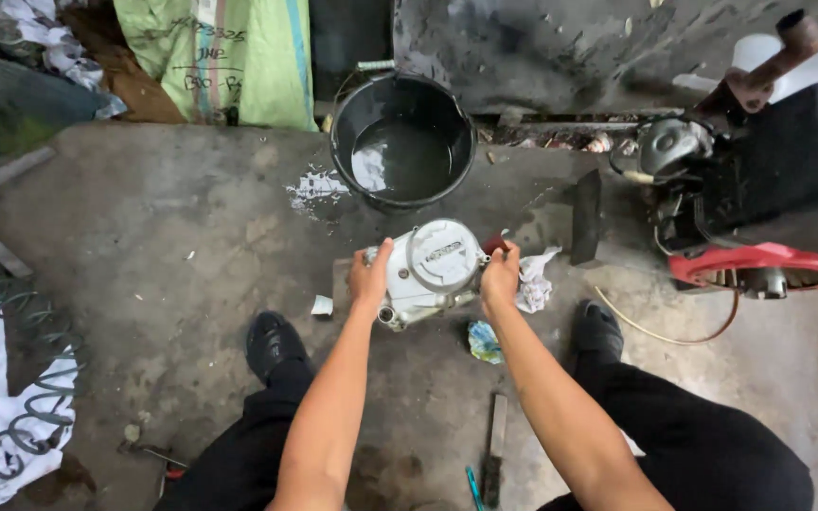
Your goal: Cleaning metal engine components using a cloth and cleaning solution from a bucket
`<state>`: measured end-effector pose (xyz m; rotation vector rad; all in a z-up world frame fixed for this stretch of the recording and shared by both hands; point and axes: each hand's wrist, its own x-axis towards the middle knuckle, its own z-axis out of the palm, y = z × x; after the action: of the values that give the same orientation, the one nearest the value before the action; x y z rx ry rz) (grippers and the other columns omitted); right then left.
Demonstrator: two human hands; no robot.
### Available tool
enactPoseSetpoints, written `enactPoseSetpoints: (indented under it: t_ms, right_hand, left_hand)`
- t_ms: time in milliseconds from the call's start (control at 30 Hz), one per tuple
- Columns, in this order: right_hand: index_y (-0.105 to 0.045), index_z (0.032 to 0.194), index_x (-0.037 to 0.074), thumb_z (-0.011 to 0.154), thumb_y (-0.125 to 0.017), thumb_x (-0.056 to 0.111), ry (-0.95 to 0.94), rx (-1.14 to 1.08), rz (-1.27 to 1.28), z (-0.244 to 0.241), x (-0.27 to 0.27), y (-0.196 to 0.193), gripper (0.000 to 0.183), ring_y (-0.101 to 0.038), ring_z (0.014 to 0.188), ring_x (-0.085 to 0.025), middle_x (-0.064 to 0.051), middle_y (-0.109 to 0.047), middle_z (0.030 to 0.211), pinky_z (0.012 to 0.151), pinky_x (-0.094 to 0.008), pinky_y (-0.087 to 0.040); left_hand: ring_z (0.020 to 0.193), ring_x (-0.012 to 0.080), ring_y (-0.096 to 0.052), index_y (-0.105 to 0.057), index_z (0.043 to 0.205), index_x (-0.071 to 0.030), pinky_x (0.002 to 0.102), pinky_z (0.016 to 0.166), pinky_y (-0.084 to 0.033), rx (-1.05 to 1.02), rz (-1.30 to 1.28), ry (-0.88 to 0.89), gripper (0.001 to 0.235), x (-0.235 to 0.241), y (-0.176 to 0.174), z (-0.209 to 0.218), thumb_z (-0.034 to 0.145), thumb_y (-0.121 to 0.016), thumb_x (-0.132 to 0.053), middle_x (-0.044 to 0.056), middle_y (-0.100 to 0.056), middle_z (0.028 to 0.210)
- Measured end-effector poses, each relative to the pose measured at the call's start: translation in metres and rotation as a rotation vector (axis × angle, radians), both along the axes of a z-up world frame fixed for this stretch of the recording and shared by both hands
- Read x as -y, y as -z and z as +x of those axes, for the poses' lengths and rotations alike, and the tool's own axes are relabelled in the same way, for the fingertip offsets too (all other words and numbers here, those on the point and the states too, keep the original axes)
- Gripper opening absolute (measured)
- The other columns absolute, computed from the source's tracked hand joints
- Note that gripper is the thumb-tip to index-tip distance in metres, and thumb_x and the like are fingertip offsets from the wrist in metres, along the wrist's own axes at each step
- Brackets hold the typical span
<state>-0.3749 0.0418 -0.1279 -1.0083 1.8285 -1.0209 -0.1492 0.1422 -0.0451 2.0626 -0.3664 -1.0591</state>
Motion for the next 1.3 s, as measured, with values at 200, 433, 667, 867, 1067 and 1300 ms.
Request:
enactPoseSetpoints:
  t_ms: [200, 433, 667, 867, 1067, 1300]
  right_hand:
    - [-0.058, 0.126, 0.012, 0.108, -0.046, 0.019, -0.003, 0.111, 0.009, 0.003, -0.024, 0.04, 0.022, -0.055, 0.124, -0.036, -0.022, -0.062, 0.125, 0.11, -0.049, -0.039]
    - [-0.058, 0.122, 0.036, 0.107, -0.044, 0.037, -0.257, -0.139, 0.269, 0.002, -0.009, 0.057, 0.02, -0.064, 0.123, -0.032, -0.008, -0.069, 0.123, 0.103, -0.046, -0.049]
    - [-0.055, 0.124, 0.029, 0.106, -0.046, 0.033, -0.402, -0.227, 0.179, -0.016, -0.006, 0.054, 0.021, -0.061, 0.124, -0.037, -0.014, -0.069, 0.123, 0.107, -0.048, -0.047]
    - [-0.058, 0.117, 0.002, 0.093, -0.052, 0.001, -0.662, -0.589, -0.491, -0.033, -0.014, 0.018, 0.025, -0.063, 0.109, -0.043, -0.022, -0.061, 0.11, 0.098, -0.043, -0.05]
    - [-0.067, 0.124, 0.009, 0.083, -0.056, 0.002, -0.905, -0.898, -0.694, 0.002, -0.063, -0.081, 0.043, -0.065, 0.103, -0.041, -0.022, -0.058, 0.129, 0.08, -0.049, -0.054]
    - [-0.063, 0.128, 0.001, 0.088, -0.053, -0.004, -1.018, -0.753, -0.733, 0.023, -0.056, -0.05, 0.042, -0.058, 0.123, -0.044, -0.029, -0.056, 0.134, 0.102, -0.043, -0.049]
  left_hand:
    - [0.138, 0.0313, -0.053, -0.059, 0.142, -0.02, 0.045, 0.116, -0.041, 0.047, 0.114, 0.024, 0.088, -0.005, 0.055, 0.001, 0.08, -0.064, -0.082, 0.013, -0.061, 0.143]
    - [0.134, 0.0351, -0.056, -0.064, 0.134, -0.017, 0.046, 0.116, -0.041, 0.18, 0.206, -0.04, 0.079, 0.0, 0.042, -0.019, 0.085, -0.058, -0.078, 0.018, -0.065, 0.135]
    - [0.145, 0.0418, -0.038, -0.052, 0.146, -0.013, 0.046, 0.122, -0.029, 0.278, 0.165, -0.114, 0.079, 0.002, 0.071, -0.033, 0.091, -0.058, -0.07, 0.031, -0.042, 0.149]
    - [0.137, 0.0451, -0.043, -0.044, 0.15, -0.005, 0.057, 0.112, -0.032, 0.822, -0.142, 0.275, 0.069, -0.03, 0.008, -0.064, 0.095, -0.062, -0.042, 0.029, -0.044, 0.147]
    - [0.152, 0.0385, -0.023, -0.03, 0.156, 0.001, 0.057, 0.124, -0.015, 0.889, -0.12, 0.719, 0.106, -0.045, 0.003, -0.074, 0.08, -0.071, -0.06, 0.025, -0.028, 0.162]
    - [0.158, 0.0351, -0.006, -0.012, 0.16, -0.001, 0.059, 0.126, -0.007, 0.793, 0.083, 0.958, 0.131, -0.039, 0.003, -0.055, 0.068, -0.083, -0.061, 0.021, -0.012, 0.169]
